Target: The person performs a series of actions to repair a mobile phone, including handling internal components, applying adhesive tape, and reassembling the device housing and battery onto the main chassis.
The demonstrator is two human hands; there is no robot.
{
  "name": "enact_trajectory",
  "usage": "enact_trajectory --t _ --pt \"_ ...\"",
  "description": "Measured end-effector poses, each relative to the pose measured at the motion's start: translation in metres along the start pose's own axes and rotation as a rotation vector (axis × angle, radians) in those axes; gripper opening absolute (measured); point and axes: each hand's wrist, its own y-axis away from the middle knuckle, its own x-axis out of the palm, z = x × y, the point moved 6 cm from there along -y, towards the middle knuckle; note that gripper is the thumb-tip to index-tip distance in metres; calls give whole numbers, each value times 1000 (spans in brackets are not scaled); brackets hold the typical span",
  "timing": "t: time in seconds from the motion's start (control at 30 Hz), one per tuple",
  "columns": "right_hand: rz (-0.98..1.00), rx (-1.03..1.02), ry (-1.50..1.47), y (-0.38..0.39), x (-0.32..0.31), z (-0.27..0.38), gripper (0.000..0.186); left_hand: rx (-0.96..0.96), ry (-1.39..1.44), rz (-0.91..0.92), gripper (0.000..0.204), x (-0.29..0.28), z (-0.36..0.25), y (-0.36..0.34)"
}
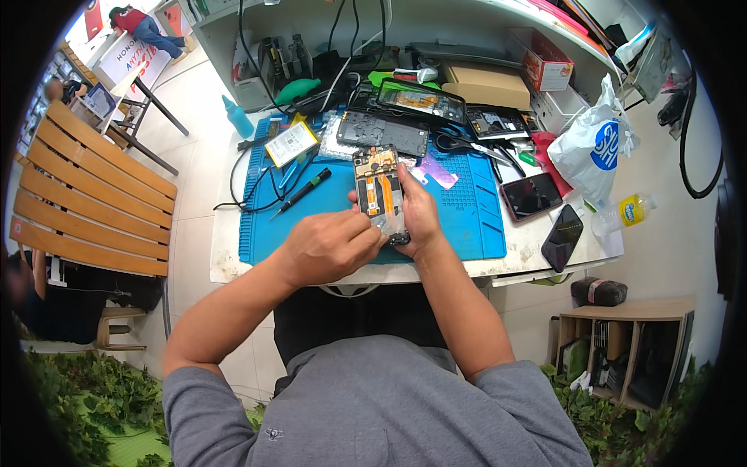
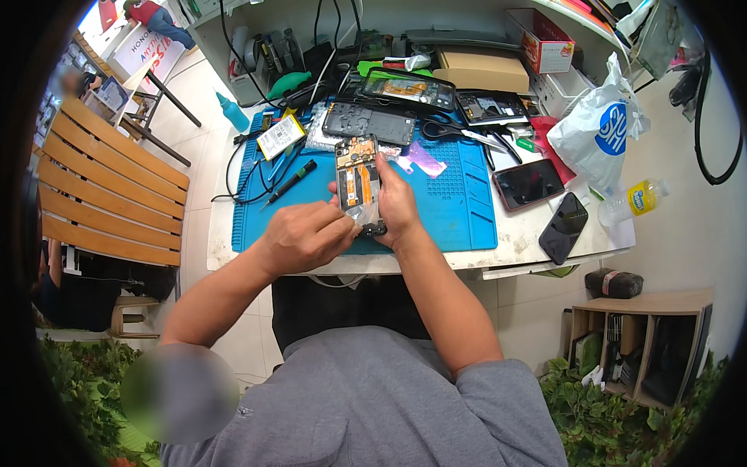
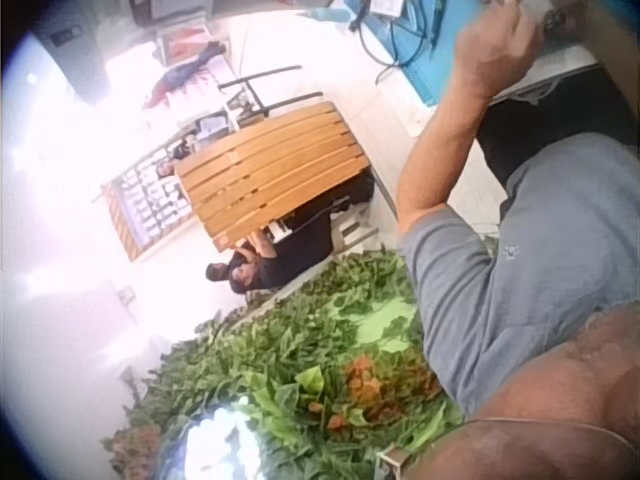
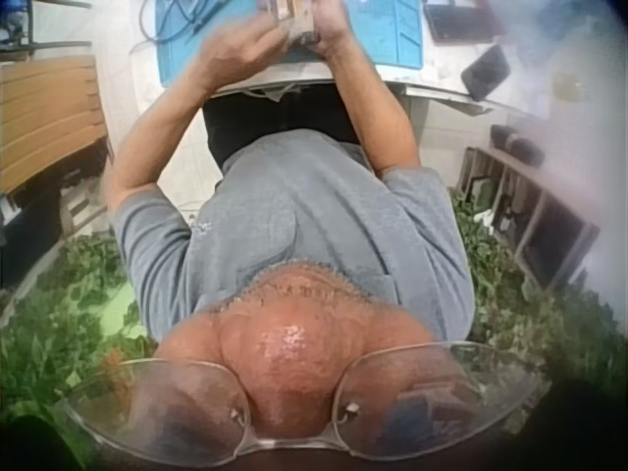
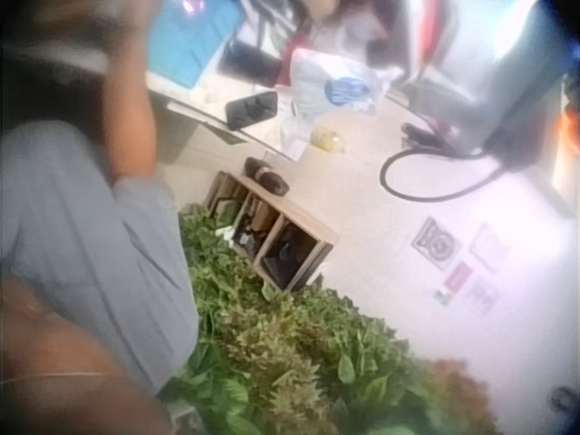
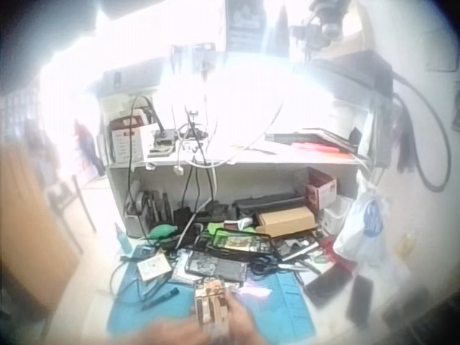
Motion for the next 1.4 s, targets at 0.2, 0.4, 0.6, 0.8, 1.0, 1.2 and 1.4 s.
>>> enact_trajectory --t 0.2,0.4,0.6,0.8,1.0,1.2,1.4 --pt "-214 -76 54 5 15 1 56 -277 133 -142 51 8 8 6" --pt "-165 -100 63 6 3 5 53 -339 255 11 69 9 6 -15" --pt "-82 -90 85 7 11 6 50 -477 427 122 58 20 27 -17" --pt "-232 -137 137 6 22 4 50 -383 96 379 14 9 28 -44" --pt "-196 -32 154 7 4 1 53 -300 54 613 12 27 26 -57" --pt "-312 -102 216 5 11 4 58 -194 5 581 12 33 22 -41" --pt "-260 -13 253 7 17 3 62 -93 -46 471 11 35 11 -21"
